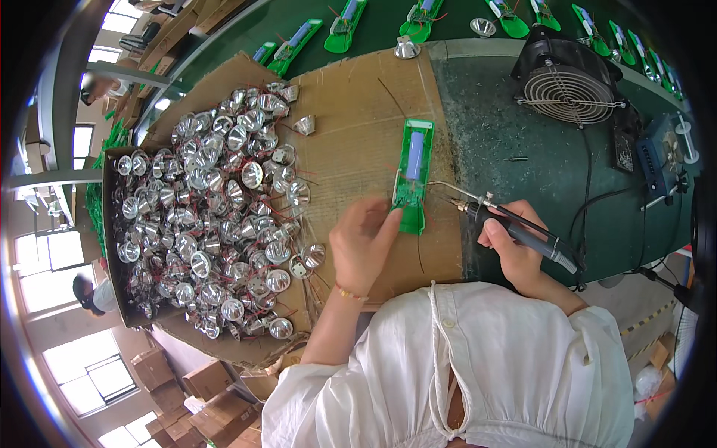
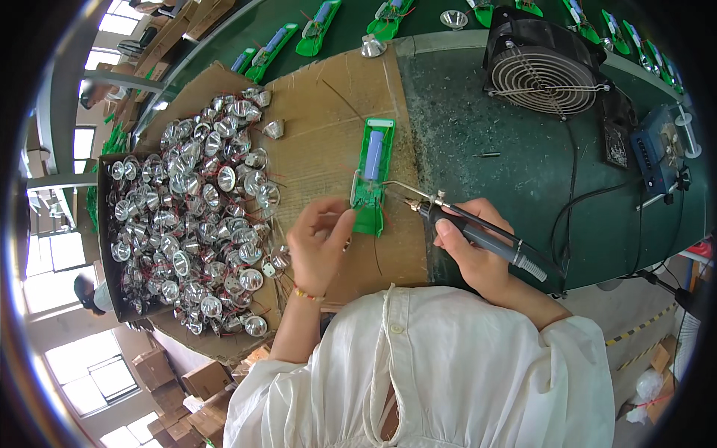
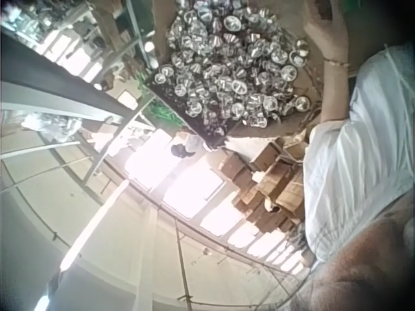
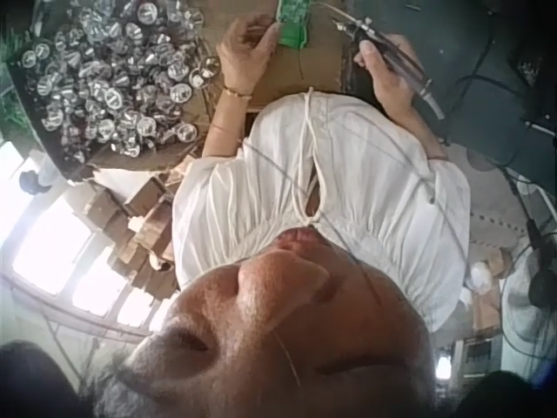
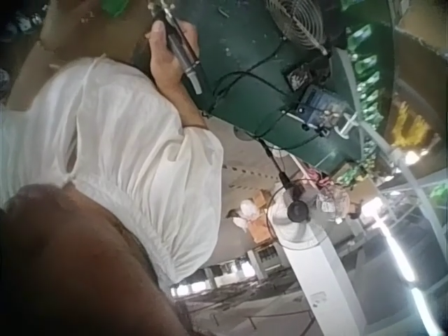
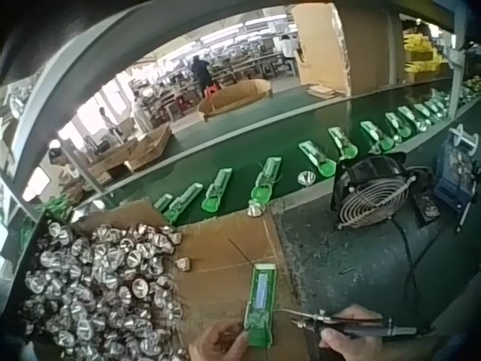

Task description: Soldering electrical wires and components onto a circuit board for lighting fixtures.

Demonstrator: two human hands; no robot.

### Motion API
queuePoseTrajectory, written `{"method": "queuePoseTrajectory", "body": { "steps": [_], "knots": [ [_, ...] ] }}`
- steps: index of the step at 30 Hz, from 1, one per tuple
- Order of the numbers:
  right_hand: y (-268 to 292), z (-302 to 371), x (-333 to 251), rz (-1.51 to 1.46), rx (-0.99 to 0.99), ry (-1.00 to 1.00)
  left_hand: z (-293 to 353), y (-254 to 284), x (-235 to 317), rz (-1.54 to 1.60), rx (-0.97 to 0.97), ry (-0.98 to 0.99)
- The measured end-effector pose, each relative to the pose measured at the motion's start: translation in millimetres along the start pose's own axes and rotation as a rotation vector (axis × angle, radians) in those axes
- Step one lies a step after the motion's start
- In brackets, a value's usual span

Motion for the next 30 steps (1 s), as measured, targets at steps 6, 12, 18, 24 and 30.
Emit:
{"method": "queuePoseTrajectory", "body": {
  "steps": [6,12,18,24,30],
  "knots": [
    [13.9,-7.5,2.9,-0.007,0.105,0.002,-22.9,1.1,-16.2,-0.177,-0.291,0.222],
    [28.0,-8.8,16.6,-0.049,0.166,-0.08,-126.9,28.1,2.3,-0.279,-0.17,0.142],
    [30.2,-15.6,24.5,-0.13,0.173,-0.158,-268.2,20.1,8.1,-0.414,-0.101,-0.025],
    [35.0,-15.8,27.6,-0.171,0.206,-0.189,-332.9,41.1,-17.5,-0.575,0.311,-0.116],
    [31.2,-20.3,27.1,-0.179,0.181,-0.177,-322.6,47.0,-52.9,-0.711,-0.021,0.107]
  ]
}}
Point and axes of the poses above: each hand's wrist, its own z-axis away from the middle knuckle, its own y-axis out of the back of the hand, x = y × z, the point moved 4 cm from there along -z, towards the middle knuckle, and after that the axes turned 11 degrees about -x, right-handed, at the moved point
